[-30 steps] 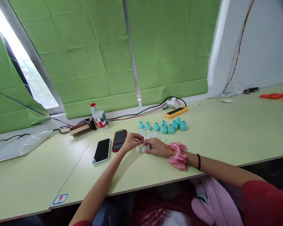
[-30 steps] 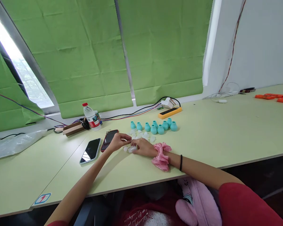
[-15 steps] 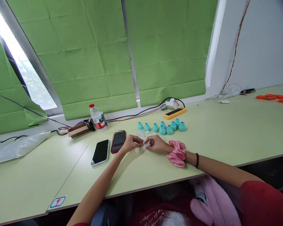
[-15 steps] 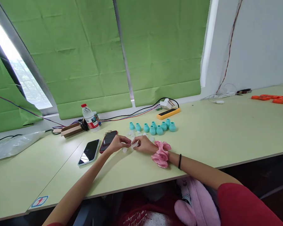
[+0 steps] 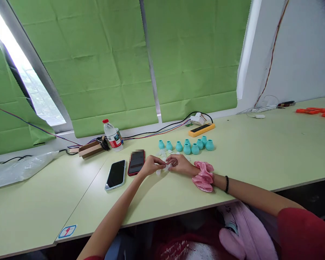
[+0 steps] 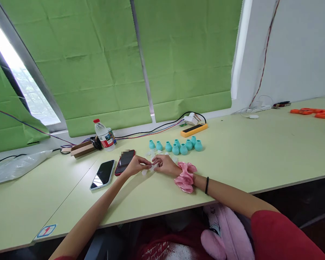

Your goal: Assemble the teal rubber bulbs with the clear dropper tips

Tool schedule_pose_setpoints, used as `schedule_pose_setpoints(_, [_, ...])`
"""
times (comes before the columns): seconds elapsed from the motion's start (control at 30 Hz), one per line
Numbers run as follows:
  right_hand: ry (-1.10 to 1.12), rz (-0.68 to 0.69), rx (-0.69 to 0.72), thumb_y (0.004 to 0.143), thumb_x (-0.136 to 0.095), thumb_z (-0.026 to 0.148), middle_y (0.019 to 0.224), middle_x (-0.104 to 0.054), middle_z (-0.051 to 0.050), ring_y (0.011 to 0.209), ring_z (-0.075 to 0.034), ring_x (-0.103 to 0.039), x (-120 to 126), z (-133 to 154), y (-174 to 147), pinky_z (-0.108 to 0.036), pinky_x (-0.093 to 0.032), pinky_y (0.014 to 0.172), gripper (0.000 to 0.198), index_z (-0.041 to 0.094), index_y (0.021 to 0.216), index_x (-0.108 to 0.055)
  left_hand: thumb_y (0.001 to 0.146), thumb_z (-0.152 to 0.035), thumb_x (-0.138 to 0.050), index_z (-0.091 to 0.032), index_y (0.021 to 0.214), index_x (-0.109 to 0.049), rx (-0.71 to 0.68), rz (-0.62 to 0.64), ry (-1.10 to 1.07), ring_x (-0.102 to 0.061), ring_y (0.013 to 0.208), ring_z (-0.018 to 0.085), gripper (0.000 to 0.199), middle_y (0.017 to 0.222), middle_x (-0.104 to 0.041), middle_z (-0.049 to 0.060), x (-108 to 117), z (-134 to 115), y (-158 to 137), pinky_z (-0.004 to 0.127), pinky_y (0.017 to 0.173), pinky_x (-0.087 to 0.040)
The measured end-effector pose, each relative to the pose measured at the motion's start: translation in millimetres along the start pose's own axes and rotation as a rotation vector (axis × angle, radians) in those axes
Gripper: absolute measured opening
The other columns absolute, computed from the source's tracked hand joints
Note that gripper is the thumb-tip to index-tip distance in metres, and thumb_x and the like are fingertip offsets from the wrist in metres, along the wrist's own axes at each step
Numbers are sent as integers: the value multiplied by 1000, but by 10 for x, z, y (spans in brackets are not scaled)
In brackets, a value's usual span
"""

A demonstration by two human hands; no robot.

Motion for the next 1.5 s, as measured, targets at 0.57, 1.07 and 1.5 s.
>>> schedule_pose_setpoints(0.57, [-15, -24, 29, 58, -61, 15, 81, -60, -4, 74, -15, -58, -2, -9, 4, -27, -48, 65, 30, 14, 87, -55, 67, -27, -55, -14, 84, -66, -123, 12, 236, -53, 62, 12, 24, 74, -64, 5, -11, -113, -39, 21, 58, -41])
schedule_pose_setpoints(1.07, [62, -152, 18, 58, -64, 27, 72, -60, -3, 67, -13, -57, 40, -16, 29, -27, -49, 65, 28, 13, 81, -57, 76, -19, -45, -21, 94, -63, -332, -138, 482, -51, 76, 15, 25, 78, -61, 5, -75, -130, -60, 25, 66, -41])
schedule_pose_setpoints(1.5, [137, -282, -98, 50, -70, 30, 72, -64, -8, 65, -18, -60, 89, 31, 33, -32, -50, 64, 32, 11, 75, -60, 66, -17, -56, -16, 98, -56, -393, -258, 426, -51, 82, 16, 32, 89, -54, 6, -218, -131, -79, 28, 71, -44])
Point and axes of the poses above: each hand's wrist, its own y-axis towards the middle knuckle, its own x-axis out of the back of the hand, z = x × y, the point moved 3 cm from there along y, towards the middle knuckle
